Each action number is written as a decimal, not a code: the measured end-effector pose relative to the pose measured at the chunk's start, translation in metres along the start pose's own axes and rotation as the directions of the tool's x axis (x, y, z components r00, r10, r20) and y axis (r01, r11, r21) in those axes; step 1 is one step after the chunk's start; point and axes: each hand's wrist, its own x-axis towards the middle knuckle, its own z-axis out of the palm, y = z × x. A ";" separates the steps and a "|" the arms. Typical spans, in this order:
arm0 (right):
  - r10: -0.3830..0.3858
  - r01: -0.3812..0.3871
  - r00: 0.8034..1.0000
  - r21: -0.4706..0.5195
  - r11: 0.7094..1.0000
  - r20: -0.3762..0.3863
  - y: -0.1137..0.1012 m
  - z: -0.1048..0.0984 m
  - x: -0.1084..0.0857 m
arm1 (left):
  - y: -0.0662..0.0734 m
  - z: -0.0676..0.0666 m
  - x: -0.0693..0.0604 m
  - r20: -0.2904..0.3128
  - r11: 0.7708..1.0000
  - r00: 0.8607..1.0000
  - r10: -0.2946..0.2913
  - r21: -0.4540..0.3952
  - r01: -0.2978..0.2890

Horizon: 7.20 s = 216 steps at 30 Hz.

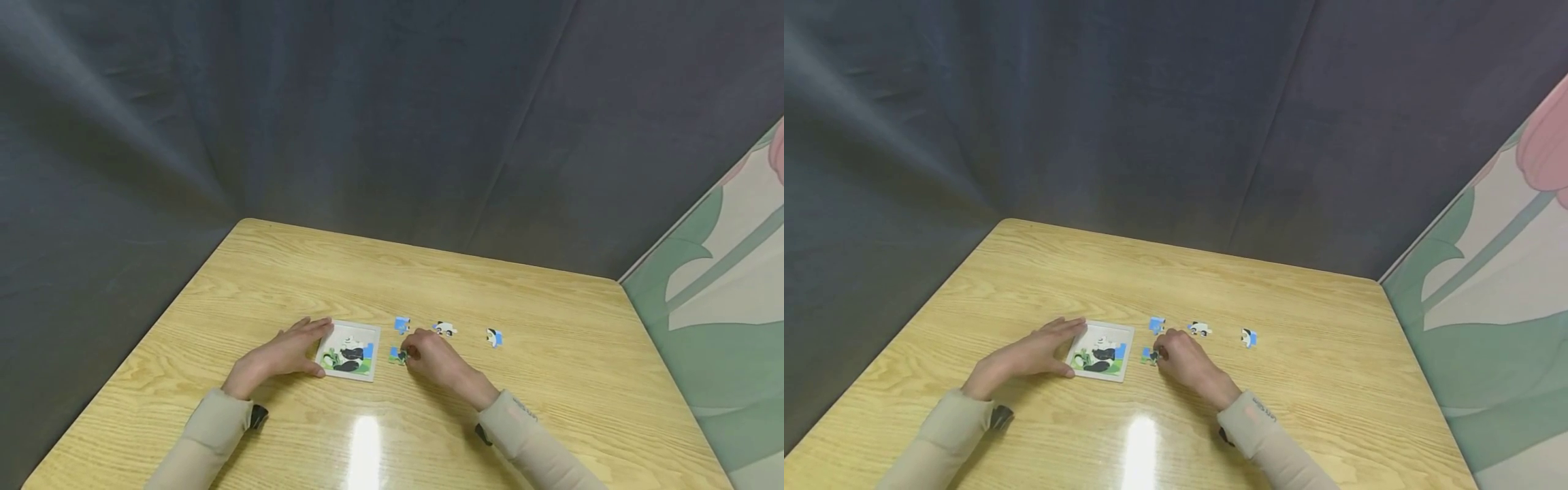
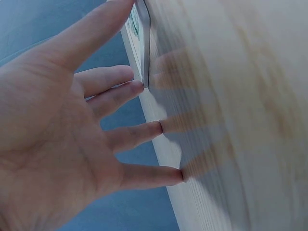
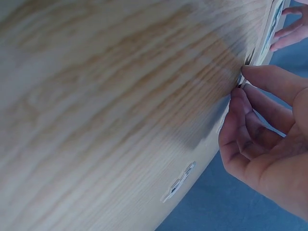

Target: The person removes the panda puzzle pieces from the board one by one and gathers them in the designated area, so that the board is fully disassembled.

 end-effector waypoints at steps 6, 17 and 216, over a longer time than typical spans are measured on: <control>-0.010 0.010 1.000 -0.003 1.000 0.005 -0.001 0.002 0.001 | -0.001 -0.001 -0.002 -0.001 1.000 1.000 -0.021 -0.003 0.021; 0.010 -0.011 0.999 -0.005 1.000 -0.036 -0.009 0.000 0.002 | -0.003 -0.002 -0.001 0.013 0.999 1.000 -0.019 0.027 0.018; -0.028 0.019 0.992 -0.072 0.997 -0.124 -0.042 -0.012 0.000 | 0.009 -0.003 -0.005 0.060 1.000 0.998 0.011 0.023 -0.012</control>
